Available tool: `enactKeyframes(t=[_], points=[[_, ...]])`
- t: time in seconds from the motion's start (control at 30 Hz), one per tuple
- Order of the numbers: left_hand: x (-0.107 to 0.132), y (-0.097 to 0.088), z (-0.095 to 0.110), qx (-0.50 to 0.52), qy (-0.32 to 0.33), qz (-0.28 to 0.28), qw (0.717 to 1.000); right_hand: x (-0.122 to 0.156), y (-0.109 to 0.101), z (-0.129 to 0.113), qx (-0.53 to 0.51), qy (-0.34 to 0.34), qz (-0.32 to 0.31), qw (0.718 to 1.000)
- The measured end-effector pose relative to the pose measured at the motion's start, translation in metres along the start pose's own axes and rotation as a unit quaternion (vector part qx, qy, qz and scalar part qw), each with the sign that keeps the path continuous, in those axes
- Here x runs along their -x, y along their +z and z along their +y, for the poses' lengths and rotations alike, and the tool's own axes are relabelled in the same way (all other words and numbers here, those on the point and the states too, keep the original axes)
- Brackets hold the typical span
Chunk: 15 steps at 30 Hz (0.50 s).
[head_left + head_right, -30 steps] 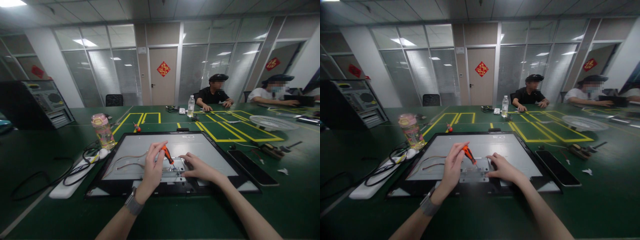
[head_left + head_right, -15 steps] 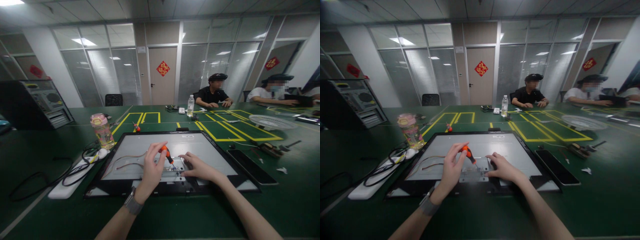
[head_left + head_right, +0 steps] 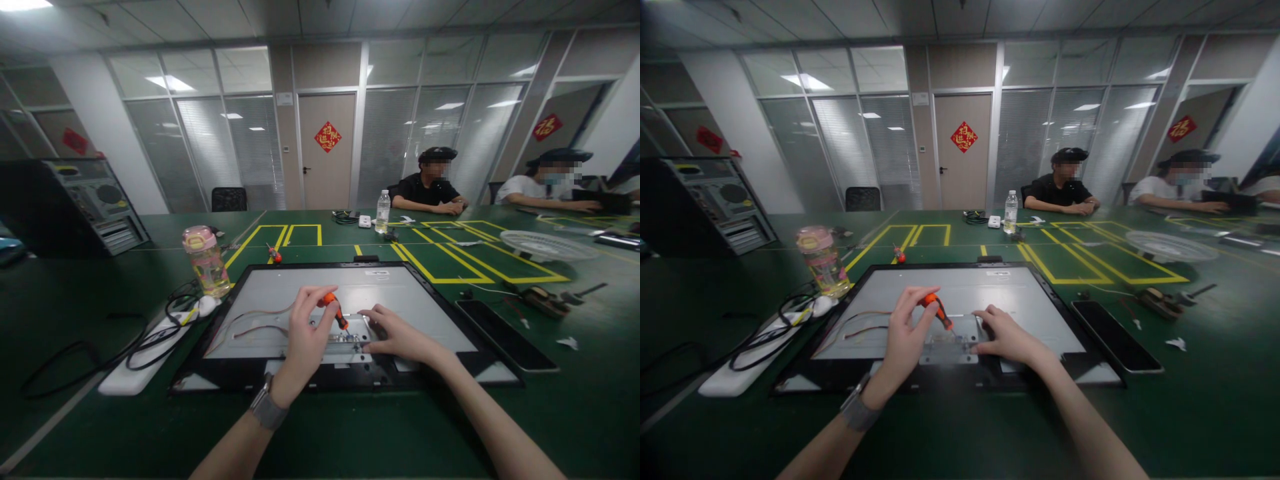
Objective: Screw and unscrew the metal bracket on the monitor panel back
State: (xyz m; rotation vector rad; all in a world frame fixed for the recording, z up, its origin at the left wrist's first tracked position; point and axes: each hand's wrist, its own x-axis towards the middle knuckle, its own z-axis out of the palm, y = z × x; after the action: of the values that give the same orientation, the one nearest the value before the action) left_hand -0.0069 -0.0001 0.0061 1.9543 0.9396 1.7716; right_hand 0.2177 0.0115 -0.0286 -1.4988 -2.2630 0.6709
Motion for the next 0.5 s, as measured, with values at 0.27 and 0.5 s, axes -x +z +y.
enactKeyframes(t=[0.27,0.5], points=[[0.0013,-0.0024,0.0013,0.028,-0.003,-0.026,0.999,0.0016,-0.0024,-0.0045,0.004,-0.004,0.002,1.000],[0.0034,-0.0015,-0.0012,0.031,0.001,-0.035,0.999,0.0018,-0.0025,-0.0057,-0.010,0.004,-0.005,1.000]])
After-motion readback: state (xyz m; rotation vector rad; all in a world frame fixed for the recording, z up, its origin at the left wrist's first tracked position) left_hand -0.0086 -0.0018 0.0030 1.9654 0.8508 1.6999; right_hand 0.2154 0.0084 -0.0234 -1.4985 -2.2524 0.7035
